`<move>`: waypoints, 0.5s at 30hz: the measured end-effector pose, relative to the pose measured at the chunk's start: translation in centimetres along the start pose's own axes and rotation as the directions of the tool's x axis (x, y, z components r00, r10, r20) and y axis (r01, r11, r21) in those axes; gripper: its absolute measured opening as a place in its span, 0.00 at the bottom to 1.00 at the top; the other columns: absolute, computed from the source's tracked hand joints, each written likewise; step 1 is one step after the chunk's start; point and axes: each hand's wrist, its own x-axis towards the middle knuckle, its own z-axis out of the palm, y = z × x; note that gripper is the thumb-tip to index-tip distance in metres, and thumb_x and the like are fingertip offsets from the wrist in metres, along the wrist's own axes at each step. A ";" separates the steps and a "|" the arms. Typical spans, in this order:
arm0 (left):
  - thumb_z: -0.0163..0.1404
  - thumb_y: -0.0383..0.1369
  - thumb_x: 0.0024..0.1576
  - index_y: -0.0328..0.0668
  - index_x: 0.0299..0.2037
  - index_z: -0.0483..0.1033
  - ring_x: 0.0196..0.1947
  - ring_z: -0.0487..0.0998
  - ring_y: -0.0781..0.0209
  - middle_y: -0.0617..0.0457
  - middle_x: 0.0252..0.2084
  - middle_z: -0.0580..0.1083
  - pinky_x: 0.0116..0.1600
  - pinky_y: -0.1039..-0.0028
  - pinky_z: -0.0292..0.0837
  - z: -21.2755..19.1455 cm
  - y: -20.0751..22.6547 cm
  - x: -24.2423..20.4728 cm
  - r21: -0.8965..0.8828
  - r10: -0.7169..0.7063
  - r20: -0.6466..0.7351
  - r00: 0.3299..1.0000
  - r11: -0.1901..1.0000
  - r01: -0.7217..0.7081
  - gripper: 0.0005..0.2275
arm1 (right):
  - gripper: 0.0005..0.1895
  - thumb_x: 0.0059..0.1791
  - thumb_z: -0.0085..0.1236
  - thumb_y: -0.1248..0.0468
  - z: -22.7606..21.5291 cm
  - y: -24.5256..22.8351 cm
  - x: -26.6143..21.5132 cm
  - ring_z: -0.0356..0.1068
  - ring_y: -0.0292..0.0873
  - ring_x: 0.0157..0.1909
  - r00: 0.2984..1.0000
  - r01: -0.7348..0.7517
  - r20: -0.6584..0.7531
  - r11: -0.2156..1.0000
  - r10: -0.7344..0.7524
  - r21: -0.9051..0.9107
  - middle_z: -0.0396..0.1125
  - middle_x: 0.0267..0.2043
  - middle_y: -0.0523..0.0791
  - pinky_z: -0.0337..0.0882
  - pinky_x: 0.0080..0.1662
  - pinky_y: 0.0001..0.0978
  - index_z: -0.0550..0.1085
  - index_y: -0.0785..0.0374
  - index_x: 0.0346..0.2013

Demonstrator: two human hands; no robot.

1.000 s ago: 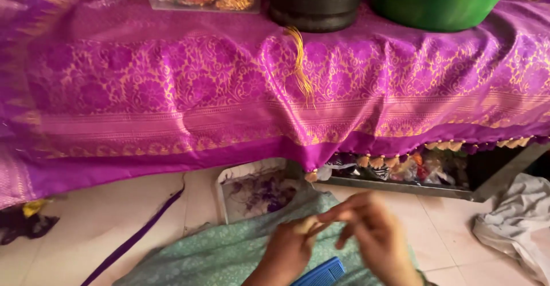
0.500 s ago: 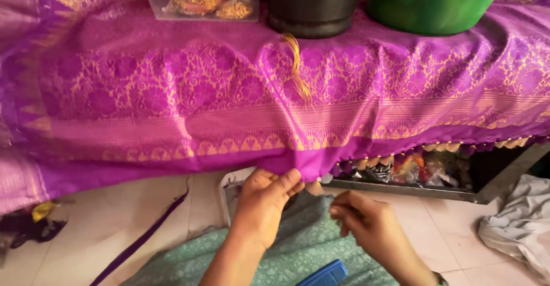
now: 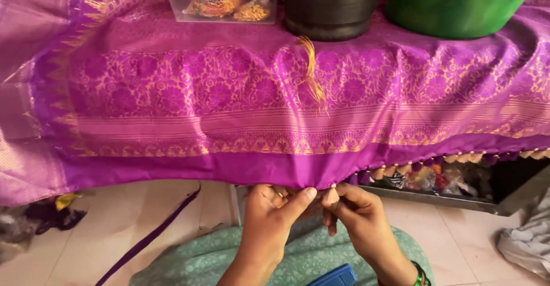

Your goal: Tie and trim decorative tassels on the edge of a purple saree.

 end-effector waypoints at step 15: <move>0.52 0.20 0.56 0.27 0.39 0.76 0.27 0.79 0.60 0.45 0.35 0.80 0.27 0.68 0.74 1.5 1.6 -0.2 -0.089 0.022 0.145 0.989 0.996 -0.010 0.04 | 0.07 0.54 0.53 0.70 1.5 0.3 -0.2 0.72 0.42 0.27 0.995 0.074 -0.073 0.996 -0.069 0.059 0.72 0.26 0.49 0.75 0.32 0.35 0.76 0.73 0.35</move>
